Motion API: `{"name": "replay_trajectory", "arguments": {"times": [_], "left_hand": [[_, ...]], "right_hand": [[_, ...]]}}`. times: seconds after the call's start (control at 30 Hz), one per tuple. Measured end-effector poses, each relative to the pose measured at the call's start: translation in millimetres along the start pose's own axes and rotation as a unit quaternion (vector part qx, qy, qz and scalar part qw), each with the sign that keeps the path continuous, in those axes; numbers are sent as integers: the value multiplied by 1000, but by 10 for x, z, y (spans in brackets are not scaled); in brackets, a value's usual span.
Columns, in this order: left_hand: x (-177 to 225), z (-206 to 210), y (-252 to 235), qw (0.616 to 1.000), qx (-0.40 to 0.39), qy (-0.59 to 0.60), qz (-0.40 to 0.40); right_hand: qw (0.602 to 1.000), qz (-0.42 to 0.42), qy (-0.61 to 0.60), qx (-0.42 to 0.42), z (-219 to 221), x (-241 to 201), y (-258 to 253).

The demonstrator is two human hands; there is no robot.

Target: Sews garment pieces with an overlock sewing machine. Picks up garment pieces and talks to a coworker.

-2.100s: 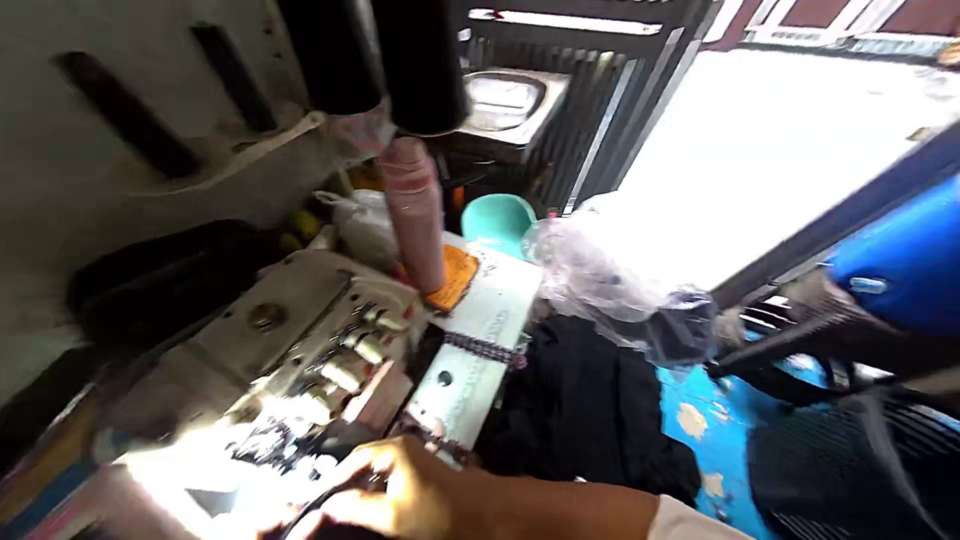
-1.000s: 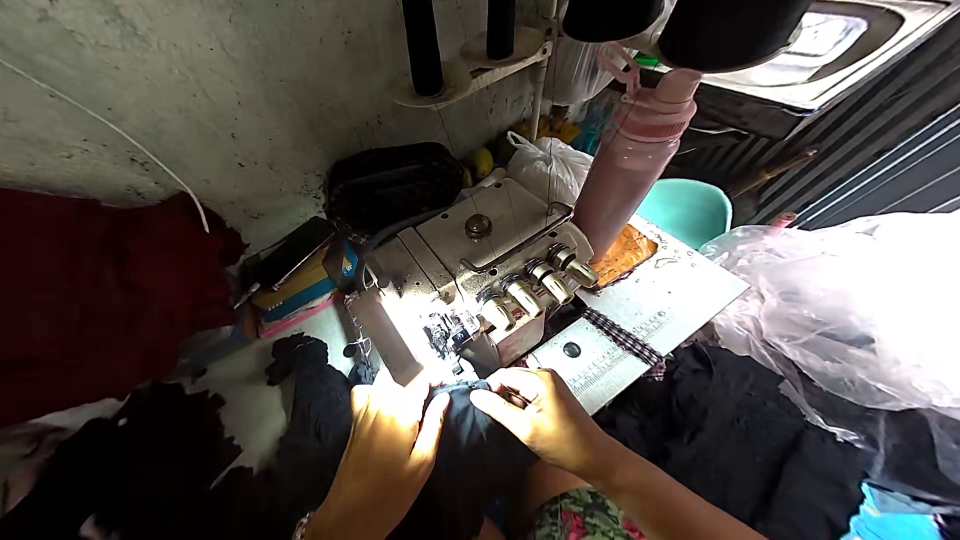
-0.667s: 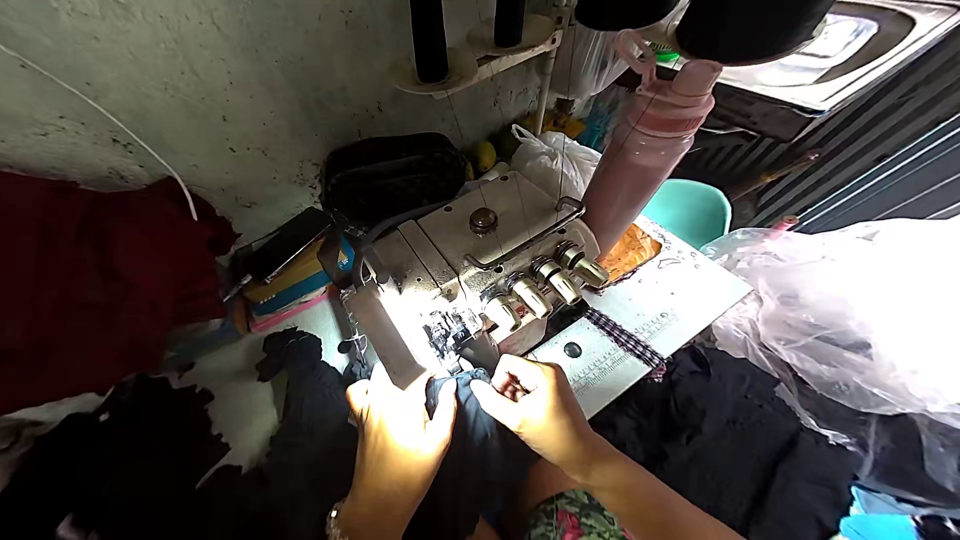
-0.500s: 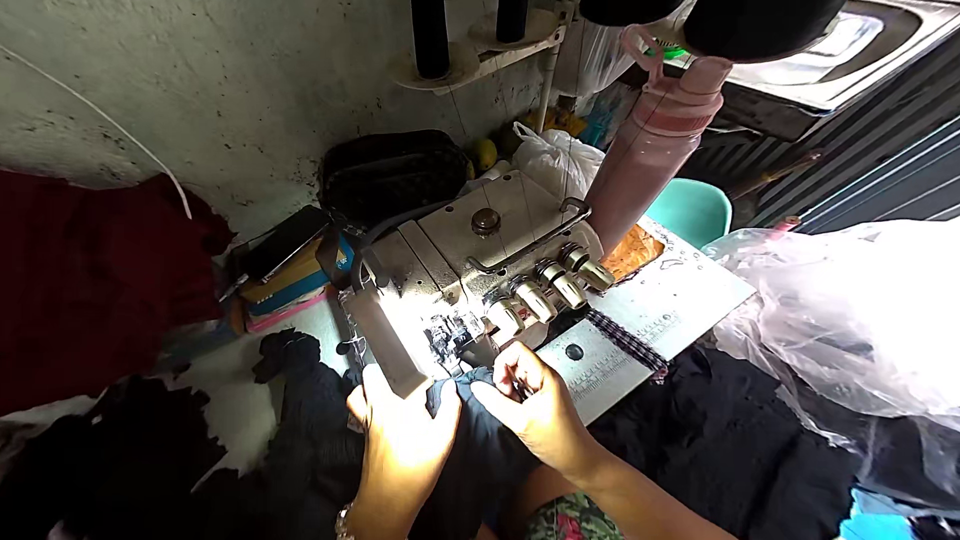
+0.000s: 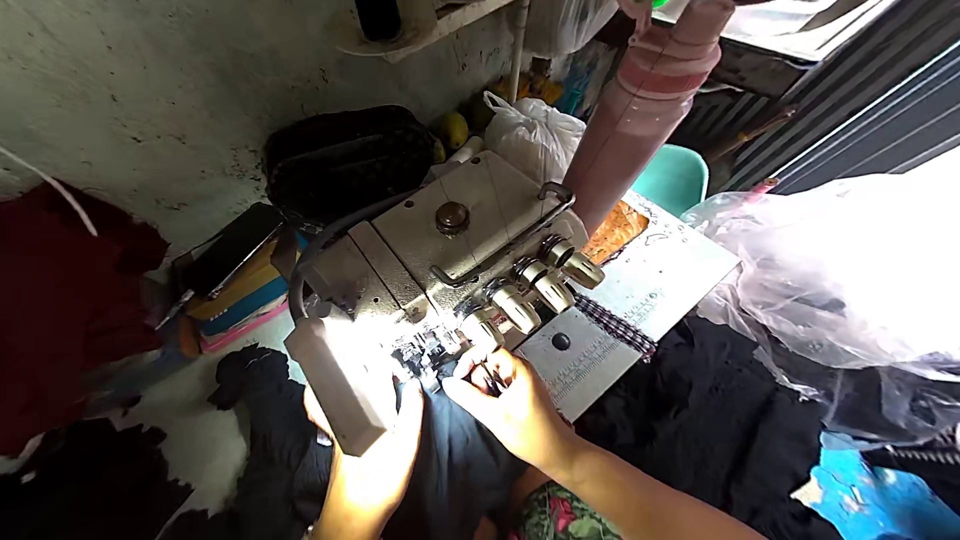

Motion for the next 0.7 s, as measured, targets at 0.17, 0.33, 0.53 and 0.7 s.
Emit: {"name": "replay_trajectory", "arguments": {"times": [0.17,0.33,0.53,0.7], "left_hand": [[-102,-58,-9,998,-32,40,-43],[-117,-70,-28,999,-41,20,-23],[-49,-78,-85,998,-43,-11,35],[-17,-67,-114,997,-37,-40,57]], "right_hand": [[1000,-7,-11,-3,7,-11,-3],[1000,-11,-18,0,26,-29,-15],[1000,1,-11,0,39,-28,-32],[1000,13,0,1,47,-24,-49]]}}
Point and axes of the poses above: each hand's wrist, its own y-axis away from the middle knuckle, its own z-axis out of the palm, x = y × z, the point moved 6 cm from there along -y, towards the middle knuckle, and after that the axes turned 14 degrees about y, right-handed, at the moved point
